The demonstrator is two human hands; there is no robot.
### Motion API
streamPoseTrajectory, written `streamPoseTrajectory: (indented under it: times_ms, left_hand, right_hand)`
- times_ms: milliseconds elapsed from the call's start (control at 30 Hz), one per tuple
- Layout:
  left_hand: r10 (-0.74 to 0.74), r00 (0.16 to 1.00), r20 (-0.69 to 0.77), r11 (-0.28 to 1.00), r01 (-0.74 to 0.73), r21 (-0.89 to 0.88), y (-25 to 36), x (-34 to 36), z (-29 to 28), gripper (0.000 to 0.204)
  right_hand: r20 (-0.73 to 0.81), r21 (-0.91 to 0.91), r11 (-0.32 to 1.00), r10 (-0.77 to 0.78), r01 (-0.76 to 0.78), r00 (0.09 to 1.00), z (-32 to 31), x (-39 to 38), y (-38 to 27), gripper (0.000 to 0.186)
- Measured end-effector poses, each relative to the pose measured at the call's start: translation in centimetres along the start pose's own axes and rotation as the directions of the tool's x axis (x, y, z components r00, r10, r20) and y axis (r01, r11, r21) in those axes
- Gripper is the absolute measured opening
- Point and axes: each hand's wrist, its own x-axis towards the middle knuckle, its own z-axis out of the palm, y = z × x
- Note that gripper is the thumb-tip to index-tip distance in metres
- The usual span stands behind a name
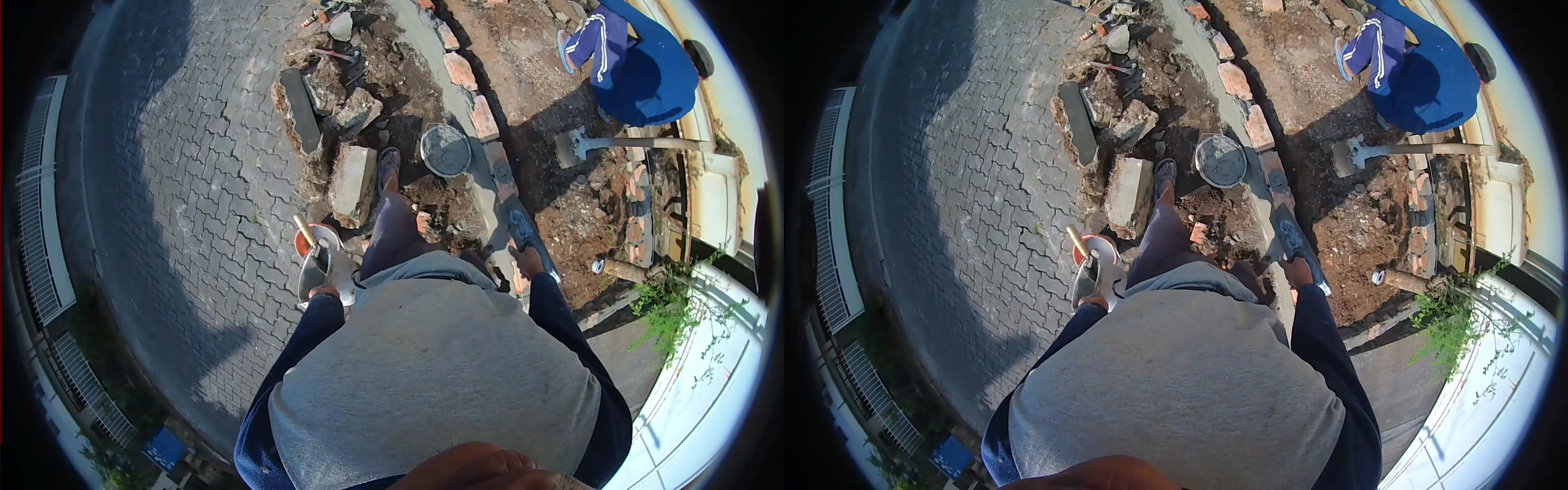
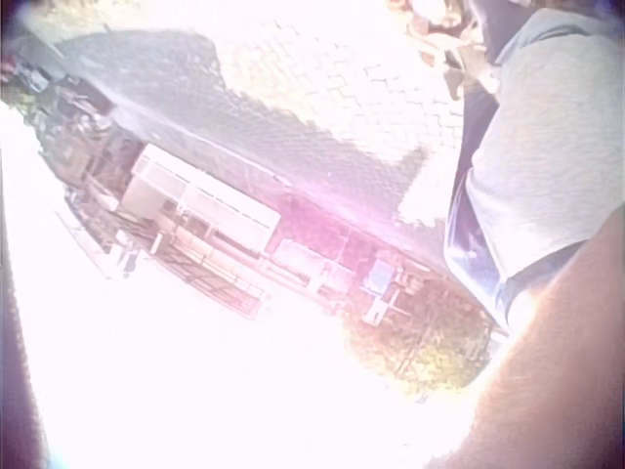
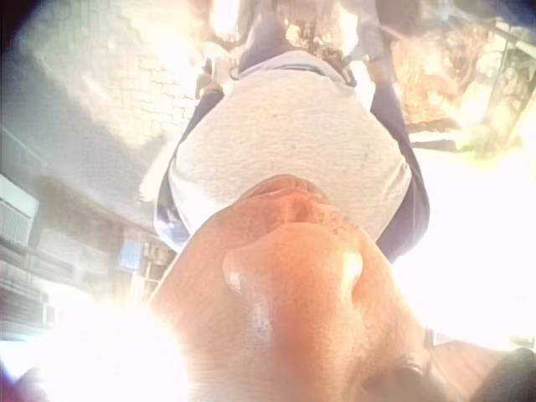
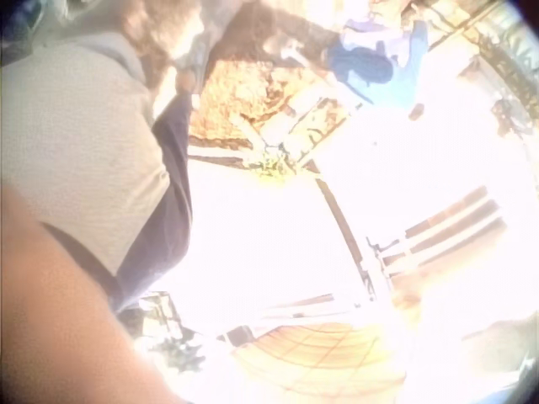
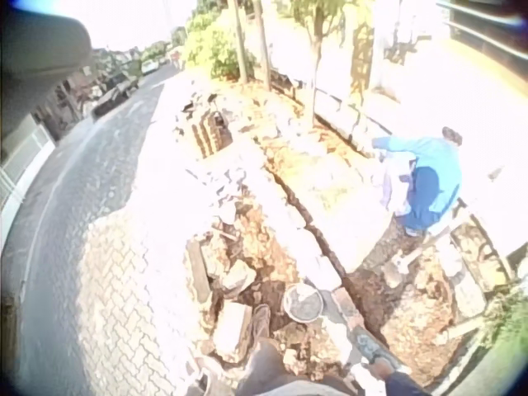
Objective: The person applies and smooths cement onto a brick wall using a trowel, carries a bucket of cement and a plaster float along the wall, and spreads more cement over the wall surface.
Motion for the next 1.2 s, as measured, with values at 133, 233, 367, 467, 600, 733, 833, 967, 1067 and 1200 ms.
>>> streamPoseTrajectory:
  times_ms: [133,233,367,467,600,733,833,967,1067,1200]
  left_hand:
    - [-0.16,0.974,0.159,0.987,0.158,0.021,5.8,5.6,7.7,0.016]
    - [-0.016,0.998,0.058,0.998,0.019,-0.053,6.4,3.4,15.3,0.013]
    - [0.054,0.994,0.099,0.996,-0.047,-0.07,9.7,-3.3,27.1,0.012]
    - [0.102,0.898,0.429,0.995,-0.084,-0.06,12.2,-2.3,31.3,0.012]
    - [0.192,0.936,0.296,0.981,-0.174,-0.086,12.0,-3.2,38.5,0.007]
    - [0.134,0.95,0.282,0.991,-0.132,-0.026,8.8,1.0,42.5,0.01]
    - [0.187,0.97,0.152,0.98,-0.195,0.035,7.8,3.9,37.3,0.017]
    - [0.282,0.958,0.043,0.938,-0.285,0.198,5.1,6.2,33.4,0.036]
    - [0.288,0.956,0.054,0.896,-0.289,0.338,5.7,6.7,32.7,0.042]
    - [0.272,0.96,0.068,0.856,-0.274,0.438,6.9,8.2,30.7,0.046]
  right_hand:
    - [-0.018,0.016,0.99,0.141,-0.14,0.99,3.8,7.1,-7.1,0.052]
    - [0.092,-0.095,0.975,0.209,-0.201,0.974,5.0,11.9,-14.2,0.048]
    - [-0.009,-0.447,0.891,0.082,-0.077,0.997,5.6,20.9,-23.3,0.061]
    - [-0.029,-0.644,0.765,-0.04,0.012,0.999,6.3,29.9,-32.4,0.07]
    - [0.042,-0.754,0.641,-0.172,0.144,0.984,8.5,43.6,-39.3,0.069]
    - [0.176,-0.876,0.359,-0.38,0.321,0.908,8.5,64.3,-35.6,0.077]
    - [-0.044,-0.541,0.833,-0.163,0.114,0.986,19.0,65.9,-44.0,0.063]
    - [-0.254,-0.51,0.858,-0.214,0.057,0.943,25.2,69.6,-47.3,0.044]
    - [-0.37,-0.485,0.874,-0.241,0.034,0.897,28.7,73.4,-47.9,0.037]
    - [-0.42,-0.472,0.855,-0.431,0.213,0.799,30.3,80.2,-48.1,0.041]
